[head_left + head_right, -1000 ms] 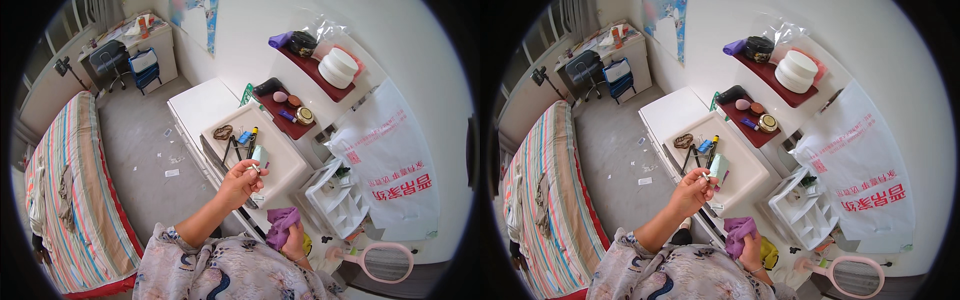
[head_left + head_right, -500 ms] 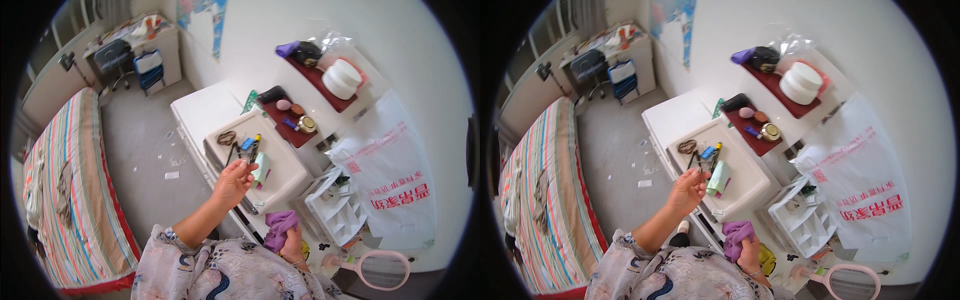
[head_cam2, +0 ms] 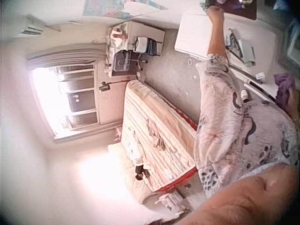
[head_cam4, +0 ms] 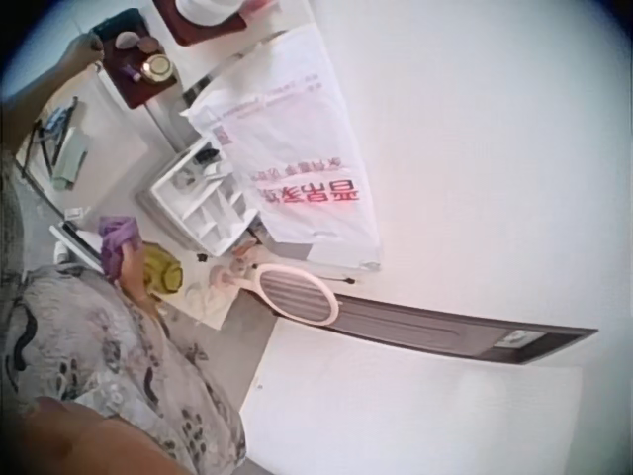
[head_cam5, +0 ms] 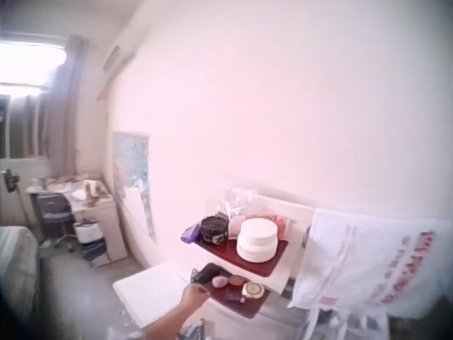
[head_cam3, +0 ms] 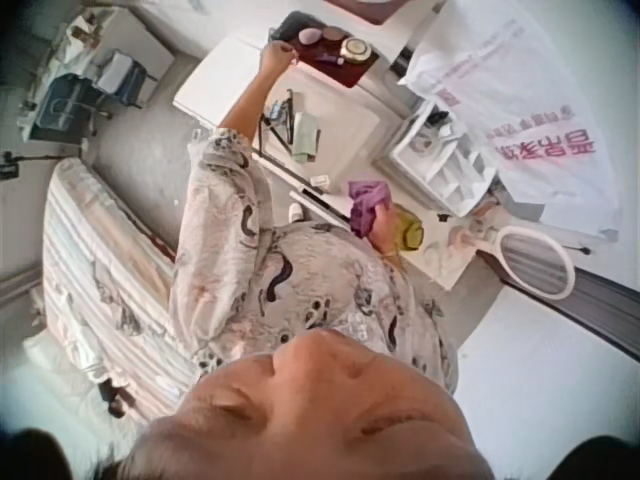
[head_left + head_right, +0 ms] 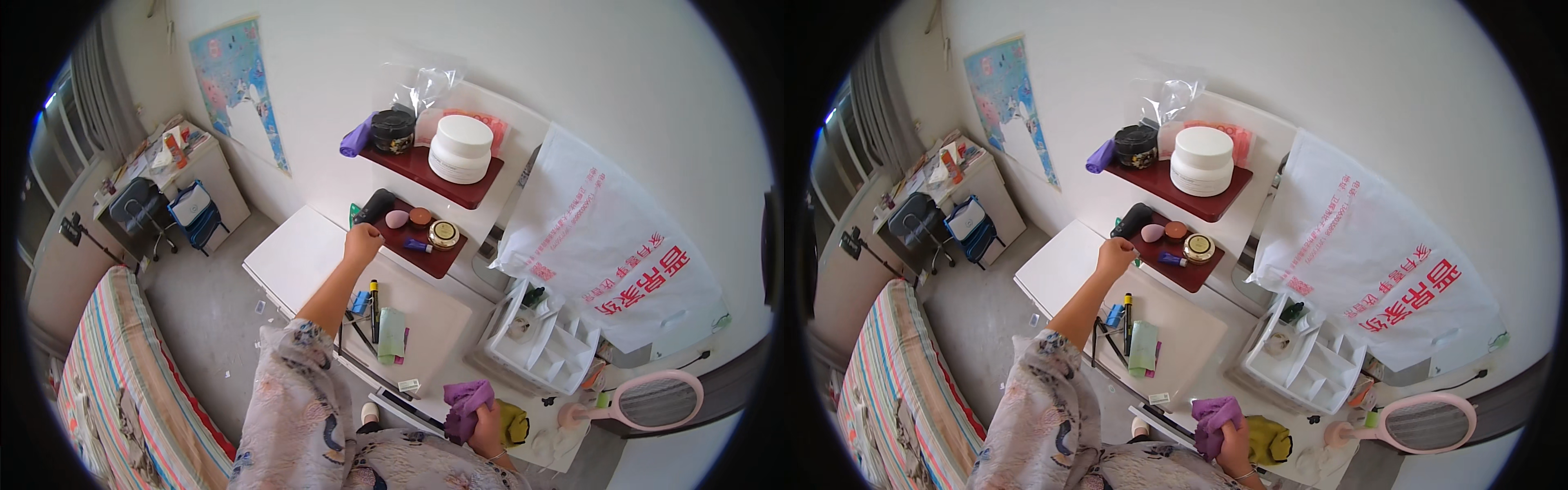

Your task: The person cleans a white plastic compartmentalized organizer with a purple cloth. They then pick up various cosmetic items, including bottles, tubes, and a compact, from a nearby surface and place them into the organizer's compartments. The person handles each item individually, wiping some with the cloth before arranging them.

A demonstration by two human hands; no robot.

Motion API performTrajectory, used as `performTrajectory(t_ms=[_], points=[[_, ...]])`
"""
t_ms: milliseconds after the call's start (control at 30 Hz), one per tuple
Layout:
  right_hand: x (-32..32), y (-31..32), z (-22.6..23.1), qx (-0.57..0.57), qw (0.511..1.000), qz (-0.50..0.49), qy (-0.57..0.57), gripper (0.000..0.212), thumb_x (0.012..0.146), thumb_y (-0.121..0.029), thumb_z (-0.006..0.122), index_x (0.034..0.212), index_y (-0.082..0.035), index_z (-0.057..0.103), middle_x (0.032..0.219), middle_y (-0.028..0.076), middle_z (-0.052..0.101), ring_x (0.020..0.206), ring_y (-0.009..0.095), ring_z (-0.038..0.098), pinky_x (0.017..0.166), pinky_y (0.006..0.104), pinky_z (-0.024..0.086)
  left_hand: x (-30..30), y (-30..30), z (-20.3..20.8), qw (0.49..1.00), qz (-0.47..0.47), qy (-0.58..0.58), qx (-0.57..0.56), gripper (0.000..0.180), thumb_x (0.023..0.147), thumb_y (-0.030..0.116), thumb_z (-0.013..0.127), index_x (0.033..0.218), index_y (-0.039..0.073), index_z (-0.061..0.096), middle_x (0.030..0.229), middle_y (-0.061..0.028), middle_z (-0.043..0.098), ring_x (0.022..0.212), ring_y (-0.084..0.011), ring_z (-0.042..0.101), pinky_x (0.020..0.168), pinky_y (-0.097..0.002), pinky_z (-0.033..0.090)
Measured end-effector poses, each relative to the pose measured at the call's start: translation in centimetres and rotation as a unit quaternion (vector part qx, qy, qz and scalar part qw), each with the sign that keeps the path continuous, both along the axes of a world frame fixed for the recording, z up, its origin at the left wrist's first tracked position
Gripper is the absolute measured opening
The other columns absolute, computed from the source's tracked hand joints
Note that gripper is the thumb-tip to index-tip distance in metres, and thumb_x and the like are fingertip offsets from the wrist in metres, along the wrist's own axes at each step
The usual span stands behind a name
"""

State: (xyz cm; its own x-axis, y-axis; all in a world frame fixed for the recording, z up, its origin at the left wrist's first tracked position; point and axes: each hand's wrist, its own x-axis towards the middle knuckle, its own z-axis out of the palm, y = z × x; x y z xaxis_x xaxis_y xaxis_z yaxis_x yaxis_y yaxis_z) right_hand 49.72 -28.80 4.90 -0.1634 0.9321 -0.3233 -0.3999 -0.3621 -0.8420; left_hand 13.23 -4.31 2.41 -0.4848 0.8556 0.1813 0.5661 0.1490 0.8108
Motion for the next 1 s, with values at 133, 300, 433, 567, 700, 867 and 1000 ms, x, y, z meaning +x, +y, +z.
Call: performTrajectory(t_ms=[133, 300, 433, 567, 700, 867, 1000], points=[[0.3, 1.0, -1.0, 0.014, 0.999, -0.036, -0.015, 0.014, 0.089, -0.01, 0.05, 0.089, 0.0, 0.059, 0.084, 0.006, 0.063, 0.075, 0.012, 0.058, 0.068, 0.0241, 0.047, -0.9, 3.7, -0.7, 0.996, 0.001, -0.06, -0.058, 0.021, 0.067, 0.011, 0.075, 0.083, 0.0, 0.069, 0.066, -0.0089, 0.064, 0.056, -0.0156, 0.06, 0.053, -0.0295, 0.048], [0.2, 1.7, -1.7, 0.004, 0.999, -0.046, -0.017, 0.014, 0.089, -0.011, 0.051, 0.089, 0.001, 0.059, 0.084, 0.006, 0.063, 0.074, 0.012, 0.057, 0.067, 0.024, 0.046, -0.9, 5.2, -2.3, 1.0, 0.004, 0.001, 0.013, 0.019, 0.072, 0.008, 0.069, 0.088, -0.003, 0.068, 0.066, -0.0085, 0.064, 0.056, -0.0147, 0.061, 0.05, -0.0278, 0.047], [-0.7, 1.1, -1.6, -0.005, 0.999, -0.043, -0.033, 0.014, 0.088, -0.01, 0.051, 0.087, 0.001, 0.059, 0.083, 0.006, 0.063, 0.073, 0.012, 0.057, 0.067, 0.024, 0.046, -2.2, 4.4, -2.8, 1.0, -0.009, -0.021, 0.002, 0.026, 0.075, 0.005, 0.063, 0.099, -0.005, 0.065, 0.074, -0.0092, 0.066, 0.062, -0.0141, 0.062, 0.051, -0.0264, 0.048], [-0.6, 0.3, -1.6, 0.025, 0.999, 0.008, -0.027, 0.015, 0.089, -0.013, 0.05, 0.094, -0.001, 0.058, 0.087, 0.006, 0.062, 0.077, 0.015, 0.059, 0.071, 0.0281, 0.048, -2.0, 1.6, -0.4, 0.997, -0.064, -0.037, 0.013, 0.031, 0.077, 0.003, 0.06, 0.107, -0.005, 0.062, 0.084, -0.0092, 0.066, 0.067, -0.0126, 0.062, 0.054, -0.0256, 0.049], [-0.8, -0.6, -1.7, 0.027, 0.999, 0.007, -0.032, 0.015, 0.089, -0.013, 0.05, 0.095, -0.001, 0.058, 0.088, 0.006, 0.062, 0.078, 0.014, 0.059, 0.072, 0.0275, 0.048, -1.2, -2.5, 4.6, 0.988, -0.119, -0.095, -0.008, 0.027, 0.077, 0.001, 0.057, 0.102, 0.0, 0.066, 0.085, -0.0101, 0.067, 0.075, -0.0198, 0.065, 0.07, -0.0299, 0.051], [-0.9, -1.9, -1.9, 0.004, 1.0, 0.0, -0.014, 0.014, 0.089, -0.012, 0.051, 0.092, -0.001, 0.06, 0.087, 0.005, 0.063, 0.077, 0.012, 0.058, 0.071, 0.0256, 0.047, 0.5, -4.1, 3.8, 0.958, -0.28, 0.051, -0.038, 0.031, 0.077, 0.005, 0.058, 0.107, 0.006, 0.066, 0.1, -0.0145, 0.064, 0.089, -0.0272, 0.061, 0.082, -0.0351, 0.049], [-1.2, -2.3, -1.9, 0.022, 0.999, -0.02, -0.019, 0.012, 0.088, -0.01, 0.053, 0.088, -0.001, 0.061, 0.084, 0.005, 0.063, 0.074, 0.011, 0.057, 0.069, 0.0237, 0.046, 4.4, -2.7, 2.2, 0.932, -0.319, 0.173, -0.016, 0.036, 0.079, 0.005, 0.055, 0.113, 0.012, 0.064, 0.106, -0.0128, 0.057, 0.099, -0.03, 0.055, 0.085, -0.0386, 0.047]])
